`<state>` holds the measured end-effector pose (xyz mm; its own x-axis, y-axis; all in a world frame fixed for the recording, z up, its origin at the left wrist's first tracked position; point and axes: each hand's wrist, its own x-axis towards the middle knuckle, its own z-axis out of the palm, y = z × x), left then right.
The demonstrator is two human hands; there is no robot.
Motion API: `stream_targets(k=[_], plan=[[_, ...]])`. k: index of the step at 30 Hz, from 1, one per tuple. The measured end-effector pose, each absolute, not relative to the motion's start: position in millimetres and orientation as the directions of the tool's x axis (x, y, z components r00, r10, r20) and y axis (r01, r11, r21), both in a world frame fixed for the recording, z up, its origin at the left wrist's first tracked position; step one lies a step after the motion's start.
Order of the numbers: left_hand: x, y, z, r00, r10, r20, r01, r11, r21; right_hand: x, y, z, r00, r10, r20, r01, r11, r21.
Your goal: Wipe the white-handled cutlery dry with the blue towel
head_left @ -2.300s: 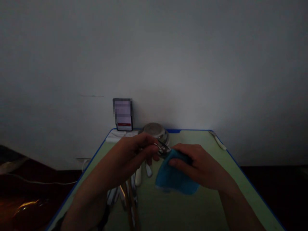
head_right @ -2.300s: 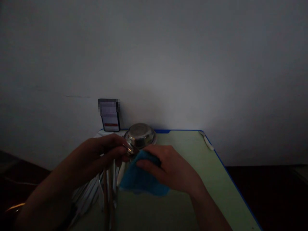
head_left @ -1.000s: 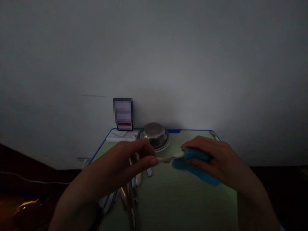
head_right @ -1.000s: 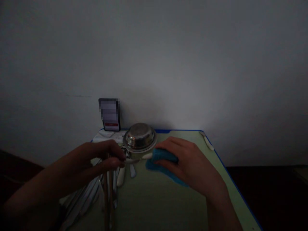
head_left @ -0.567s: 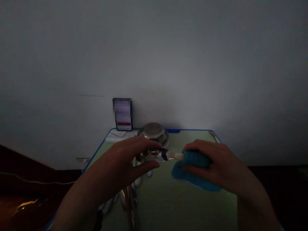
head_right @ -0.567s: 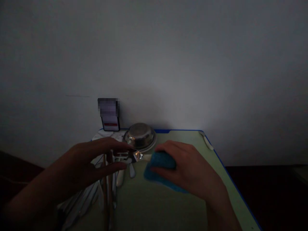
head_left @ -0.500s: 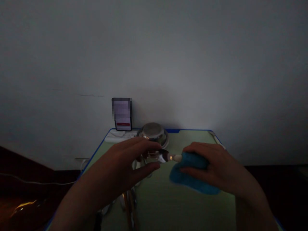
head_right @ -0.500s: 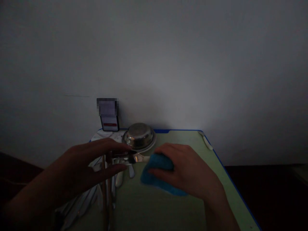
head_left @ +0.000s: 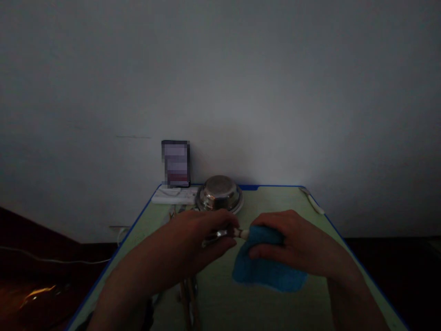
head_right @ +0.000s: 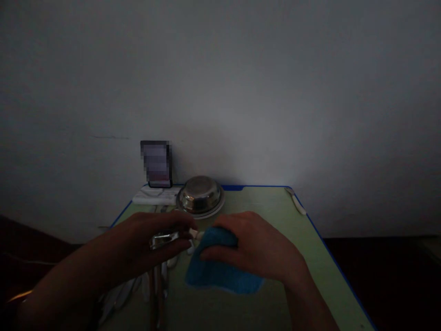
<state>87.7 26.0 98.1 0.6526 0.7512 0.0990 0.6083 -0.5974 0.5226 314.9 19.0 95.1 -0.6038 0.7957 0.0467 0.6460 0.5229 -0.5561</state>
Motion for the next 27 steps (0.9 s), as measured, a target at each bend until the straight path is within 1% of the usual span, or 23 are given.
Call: stream_targets(k=[3,5,9,12,14,18,23,27], plan=[[85,28,100,0.659,0.749,0.066,0.600,-0.577,0.554,316,19,95,-0.654,0.757,-0.013,0.631,0.536,-0.561],[84,28,100,0.657,0.752,0.056,0.596,-0.563,0.572,317,20,94,-0.678,0.735,-0.020,0.612,0.550,-0.569],[86,26,100,0.654,0.754,0.055,0.601,-0.562,0.568,320,20,94,-0.697,0.717,-0.005,0.589,0.568,-0.575],[91,22,99,0.659,0.747,0.087,0.590,-0.585,0.557,321,20,95,-0.700,0.714,0.011,0.582,0.580,-0.570],[95,21,98,0.659,0.746,0.098,0.591,-0.594,0.545,320,20,95,-0.694,0.720,0.021,0.592,0.587,-0.553],[97,22,98,0.667,0.742,0.072,0.598,-0.590,0.542,316,19,93,-0.674,0.738,0.044,0.619,0.596,-0.511],[90,25,94,0.653,0.754,0.074,0.582,-0.562,0.588,315,20,92,-0.692,0.722,0.032,0.592,0.592,-0.546],[85,25,92,0.633,0.770,0.079,0.556,-0.523,0.646,320,20,96,-0.696,0.718,0.026,0.577,0.579,-0.576]])
